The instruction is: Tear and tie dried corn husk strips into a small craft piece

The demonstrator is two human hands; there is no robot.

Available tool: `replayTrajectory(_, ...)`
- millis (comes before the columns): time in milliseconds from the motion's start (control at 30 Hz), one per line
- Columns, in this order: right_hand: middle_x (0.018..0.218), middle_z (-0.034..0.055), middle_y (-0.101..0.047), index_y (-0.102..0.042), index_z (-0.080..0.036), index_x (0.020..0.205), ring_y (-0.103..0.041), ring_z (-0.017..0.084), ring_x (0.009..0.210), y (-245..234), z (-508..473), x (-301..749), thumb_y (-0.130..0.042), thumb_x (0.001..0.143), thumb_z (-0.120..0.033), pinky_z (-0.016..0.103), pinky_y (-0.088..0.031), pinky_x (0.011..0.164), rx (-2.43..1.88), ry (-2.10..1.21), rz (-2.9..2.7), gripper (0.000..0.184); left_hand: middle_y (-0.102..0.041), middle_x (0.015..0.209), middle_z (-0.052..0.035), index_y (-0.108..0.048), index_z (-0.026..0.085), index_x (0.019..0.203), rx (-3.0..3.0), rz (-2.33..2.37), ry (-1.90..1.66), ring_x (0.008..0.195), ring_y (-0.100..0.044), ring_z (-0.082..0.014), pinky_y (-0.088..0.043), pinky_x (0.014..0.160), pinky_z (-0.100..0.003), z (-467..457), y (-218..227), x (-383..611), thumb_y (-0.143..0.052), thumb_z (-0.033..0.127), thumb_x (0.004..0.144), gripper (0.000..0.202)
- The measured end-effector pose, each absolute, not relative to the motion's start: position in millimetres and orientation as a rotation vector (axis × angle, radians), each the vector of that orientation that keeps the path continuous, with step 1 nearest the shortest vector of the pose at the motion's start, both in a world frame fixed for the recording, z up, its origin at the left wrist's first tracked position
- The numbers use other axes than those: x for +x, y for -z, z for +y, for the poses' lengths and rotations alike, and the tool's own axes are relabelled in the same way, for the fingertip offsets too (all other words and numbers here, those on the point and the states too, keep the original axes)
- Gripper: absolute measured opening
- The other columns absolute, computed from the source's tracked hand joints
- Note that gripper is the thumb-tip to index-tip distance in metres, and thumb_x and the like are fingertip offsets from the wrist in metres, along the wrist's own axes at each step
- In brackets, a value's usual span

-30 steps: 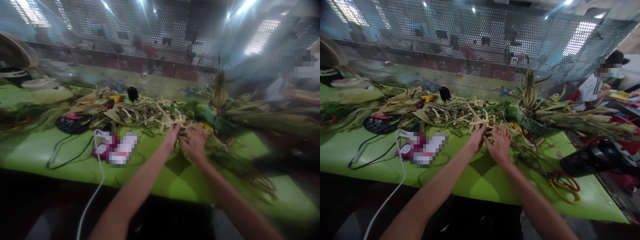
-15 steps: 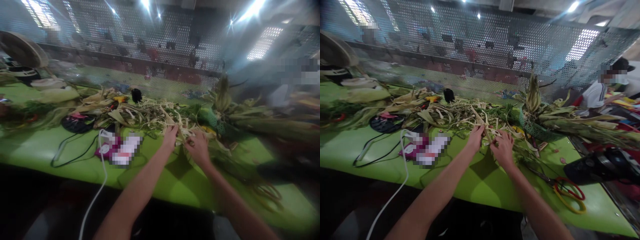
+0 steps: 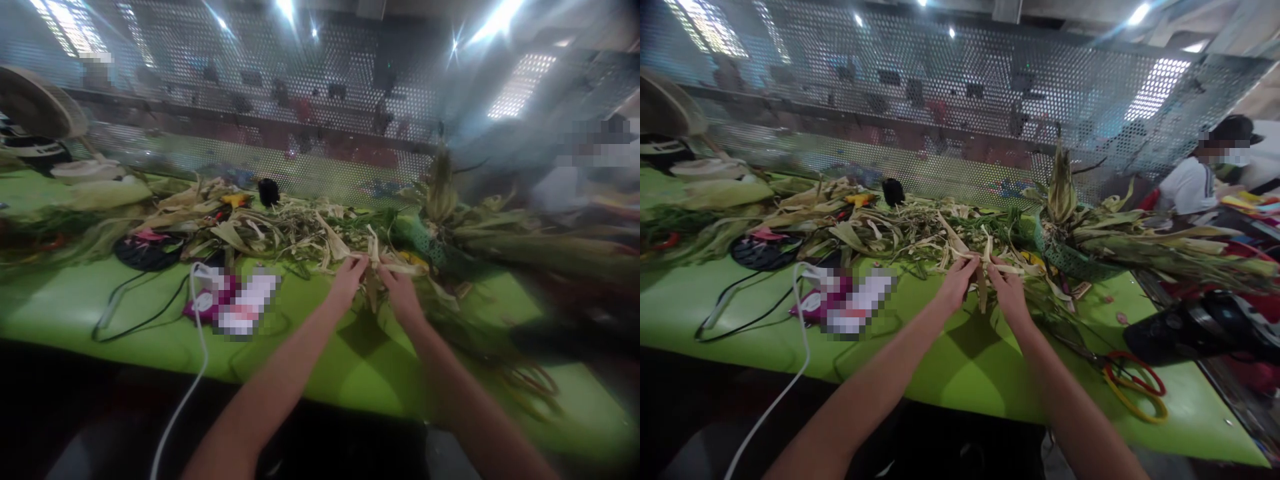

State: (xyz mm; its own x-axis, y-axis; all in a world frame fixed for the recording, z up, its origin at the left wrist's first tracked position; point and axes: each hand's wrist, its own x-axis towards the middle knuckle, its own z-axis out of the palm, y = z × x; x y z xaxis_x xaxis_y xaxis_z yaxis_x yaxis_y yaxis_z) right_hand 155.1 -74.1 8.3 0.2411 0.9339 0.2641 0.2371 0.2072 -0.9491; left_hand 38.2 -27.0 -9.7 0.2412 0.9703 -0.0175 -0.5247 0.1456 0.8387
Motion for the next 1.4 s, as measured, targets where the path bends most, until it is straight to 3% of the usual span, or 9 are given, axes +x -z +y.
replayTrajectory(133,0.076,0.0061,-0.073,-0.076,-0.021,0.08,-0.065,0.025,0.081,-11,-75,158,-0.066,0.076,-0.061,0.038,-0.052,0.077,-1.358,-0.673,-1.038,0.042,-0.059,0.069,0.0016,-0.067,0.017,0.089,0.771,0.83,-1.199,0.053,-0.043,-0.0065,-0.038,0.056,-0.022,-24,5,32,-0.067,0.048,0.081,0.033)
replayTrajectory(233,0.073,0.0062,-0.072,-0.076,-0.018,0.079,-0.062,0.02,0.068,-10,-76,167,-0.069,0.074,-0.057,0.033,-0.049,0.065,-1.331,-0.765,-0.947,0.04,-0.055,0.065,0.0023,-0.065,0.016,0.084,0.762,0.86,-1.191,0.048,-0.037,-0.0053,-0.031,0.049,-0.021,-18,3,26,-0.068,0.049,0.079,0.034)
replayTrajectory(367,0.086,0.0033,-0.072,-0.076,-0.02,0.093,-0.057,0.014,0.065,-10,-74,168,-0.072,0.072,-0.051,0.028,-0.045,0.06,-1.226,-0.902,-0.931,0.037,-0.058,0.068,0.0,-0.063,0.017,0.076,0.975,0.828,-1.14,0.06,-0.048,-0.0106,-0.039,0.059,-0.024,-21,4,29,-0.066,0.048,0.08,0.032)
replayTrajectory(500,0.073,0.0,-0.066,-0.07,-0.019,0.081,-0.051,0.012,0.058,-13,-70,161,-0.076,0.068,-0.049,0.026,-0.039,0.054,-1.195,-0.958,-0.991,0.033,-0.058,0.067,-0.0006,-0.063,0.016,0.068,1.396,0.869,-1.145,0.07,-0.049,-0.0141,-0.039,0.069,-0.025,-27,6,33,-0.061,0.041,0.084,0.03)
replayTrajectory(733,0.063,-0.0039,-0.054,-0.064,-0.021,0.073,-0.044,0.009,0.053,-17,-66,172,-0.079,0.063,-0.042,0.023,-0.033,0.048,-1.138,-0.808,-0.835,0.028,-0.051,0.061,0.0011,-0.063,0.016,0.069,1.461,0.854,-1.048,0.064,-0.044,-0.0133,-0.036,0.063,-0.025,-25,10,31,-0.059,0.044,0.085,0.032)
replayTrajectory(867,0.077,-0.0013,-0.063,-0.068,-0.022,0.091,-0.051,0.011,0.058,-10,-70,170,-0.071,0.072,-0.053,0.025,-0.04,0.052,-1.122,-0.967,-0.911,0.037,-0.058,0.069,-0.0001,-0.065,0.017,0.078,1.214,0.814,-1.1,0.068,-0.05,-0.0126,-0.042,0.066,-0.024,-24,17,35,-0.059,0.047,0.085,0.032)
replayTrajectory(1100,0.075,0.0004,-0.067,-0.067,-0.02,0.076,-0.058,0.016,0.07,-4,-72,162,-0.076,0.067,-0.045,0.03,-0.047,0.069,-1.228,-0.882,-0.994,0.029,-0.065,0.081,-0.0028,-0.069,0.017,0.085,1.304,0.855,-1.207,0.079,-0.054,-0.0148,-0.042,0.078,-0.026,-27,11,32,-0.063,0.04,0.085,0.024)
replayTrajectory(1400,0.08,0.0007,-0.066,-0.066,-0.022,0.087,-0.057,0.016,0.072,-2,-70,154,-0.076,0.07,-0.048,0.029,-0.046,0.067,-1.155,-0.917,-1.088,0.033,-0.068,0.08,-0.0038,-0.069,0.017,0.082,1.346,0.861,-1.262,0.077,-0.059,-0.0166,-0.045,0.078,-0.028,-32,3,34,-0.064,0.025,0.082,0.01)
